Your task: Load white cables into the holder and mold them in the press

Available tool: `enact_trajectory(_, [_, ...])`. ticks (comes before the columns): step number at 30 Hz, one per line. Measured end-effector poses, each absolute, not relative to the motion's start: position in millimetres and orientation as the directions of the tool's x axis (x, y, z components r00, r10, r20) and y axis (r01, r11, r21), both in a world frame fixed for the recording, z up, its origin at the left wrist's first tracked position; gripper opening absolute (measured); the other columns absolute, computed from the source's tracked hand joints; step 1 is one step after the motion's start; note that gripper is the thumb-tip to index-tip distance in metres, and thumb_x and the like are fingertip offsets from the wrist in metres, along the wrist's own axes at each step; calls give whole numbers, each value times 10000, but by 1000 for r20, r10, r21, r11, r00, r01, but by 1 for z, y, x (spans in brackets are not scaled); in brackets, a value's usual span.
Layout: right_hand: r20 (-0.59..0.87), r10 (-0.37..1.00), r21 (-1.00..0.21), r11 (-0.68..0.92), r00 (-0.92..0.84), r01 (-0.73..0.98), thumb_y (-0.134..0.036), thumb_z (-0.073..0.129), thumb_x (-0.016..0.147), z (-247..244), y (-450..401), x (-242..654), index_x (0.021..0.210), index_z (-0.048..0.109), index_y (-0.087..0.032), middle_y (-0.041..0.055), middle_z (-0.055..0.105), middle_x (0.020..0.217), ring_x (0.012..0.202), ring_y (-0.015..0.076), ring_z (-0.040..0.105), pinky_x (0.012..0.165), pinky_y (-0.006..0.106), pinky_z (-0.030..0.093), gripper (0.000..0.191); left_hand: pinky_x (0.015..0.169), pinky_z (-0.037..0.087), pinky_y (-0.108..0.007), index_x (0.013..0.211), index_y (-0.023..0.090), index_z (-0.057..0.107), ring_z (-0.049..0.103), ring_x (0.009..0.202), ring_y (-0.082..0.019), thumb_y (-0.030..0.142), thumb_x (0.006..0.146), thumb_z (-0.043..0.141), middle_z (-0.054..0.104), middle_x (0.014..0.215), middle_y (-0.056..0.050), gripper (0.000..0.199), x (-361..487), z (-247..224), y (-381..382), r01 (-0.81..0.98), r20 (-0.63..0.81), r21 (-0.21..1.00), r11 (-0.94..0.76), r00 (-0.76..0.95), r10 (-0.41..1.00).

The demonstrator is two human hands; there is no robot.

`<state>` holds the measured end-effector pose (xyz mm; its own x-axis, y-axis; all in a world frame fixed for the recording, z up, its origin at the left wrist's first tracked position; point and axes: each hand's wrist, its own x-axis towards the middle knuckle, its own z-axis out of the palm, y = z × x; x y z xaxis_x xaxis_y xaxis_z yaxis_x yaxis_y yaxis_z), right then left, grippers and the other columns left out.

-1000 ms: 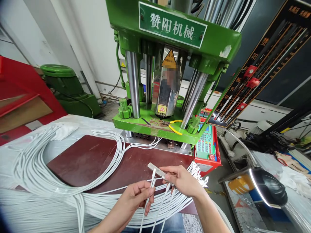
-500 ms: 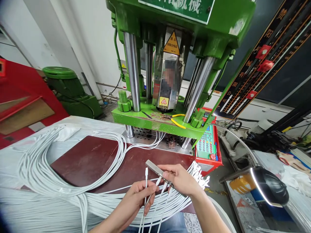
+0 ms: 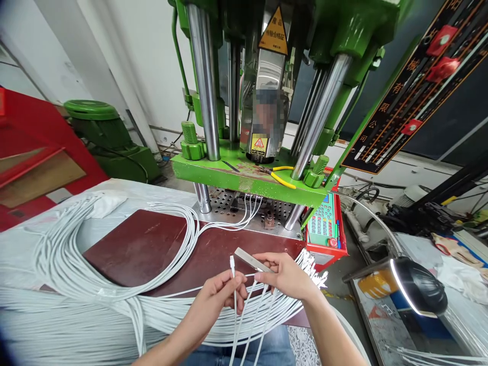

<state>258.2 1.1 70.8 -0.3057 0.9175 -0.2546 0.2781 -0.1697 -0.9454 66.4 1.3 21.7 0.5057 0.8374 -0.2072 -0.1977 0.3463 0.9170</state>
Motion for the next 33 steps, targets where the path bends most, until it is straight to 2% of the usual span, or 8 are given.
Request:
enact_trajectory(5, [-244, 934, -927, -145, -263, 344, -274, 665, 788, 73, 3, 257, 1261, 586, -238, 21, 671, 881, 582, 101, 503, 454, 183, 394, 481, 372, 199, -225, 656, 164, 559, 342, 304, -70, 550, 851, 459, 530, 441, 24, 445, 58, 23, 1, 125, -273, 961, 245, 551, 789])
enact_trajectory(8, [-225, 936, -936, -130, -270, 326, -289, 676, 777, 77, 3, 254, 1236, 607, -236, 21, 664, 907, 562, 91, 488, 456, 185, 405, 467, 374, 124, -244, 520, 179, 499, 252, 302, -61, 571, 848, 453, 470, 378, 34, 513, 58, 23, 0, 155, -280, 960, 234, 578, 766])
enact_trajectory(11, [-219, 938, -932, -120, -269, 341, -310, 686, 770, 79, 3, 251, 1220, 621, -227, 11, 655, 839, 523, 79, 450, 458, 189, 401, 462, 384, 118, -254, 456, 186, 459, 225, 309, -64, 582, 846, 453, 413, 337, 45, 555, 60, 23, 0, 151, -284, 958, 242, 576, 767])
enact_trajectory(16, [-222, 931, -937, -123, -289, 326, -324, 679, 781, 80, 1, 248, 1224, 618, -242, -8, 639, 779, 524, 84, 433, 459, 190, 369, 455, 362, 110, -247, 497, 190, 489, 249, 285, -65, 590, 816, 480, 500, 366, 23, 511, 64, 21, 3, 135, -319, 945, 297, 569, 758])
enact_trajectory(22, [-201, 937, -933, -94, -285, 348, -309, 640, 806, 79, 0, 244, 1267, 586, -281, -16, 657, 846, 545, 93, 446, 485, 202, 364, 466, 325, 84, -232, 517, 187, 495, 252, 251, -51, 593, 775, 515, 517, 375, 16, 481, 64, 20, 6, 76, -340, 929, 363, 563, 753])
enact_trajectory(27, [-191, 953, -897, -73, -236, 435, -333, 624, 797, 79, 0, 241, 1268, 592, -246, 9, 668, 857, 657, 158, 521, 556, 242, 401, 480, 322, 74, -230, 493, 182, 482, 236, 243, -41, 570, 774, 520, 514, 372, 11, 480, 65, 19, 10, 55, -337, 928, 369, 546, 767])
enact_trajectory(30, [-195, 927, -920, -59, -321, 388, -240, 590, 790, 76, 5, 244, 1303, 555, -246, -6, 660, 855, 675, 147, 518, 575, 234, 395, 514, 324, 83, -229, 516, 179, 484, 252, 248, -43, 565, 785, 510, 527, 396, 9, 471, 66, 16, 14, 56, -330, 930, 364, 569, 753])
enact_trajectory(33, [-217, 885, -920, -44, -411, 390, -101, 516, 738, 65, 19, 250, 1324, 521, -232, -29, 651, 801, 605, 111, 501, 532, 206, 360, 601, 343, 172, -221, 600, 177, 510, 367, 285, -74, 542, 815, 473, 578, 469, -4, 425, 65, 11, 19, 91, -315, 941, 326, 584, 748])
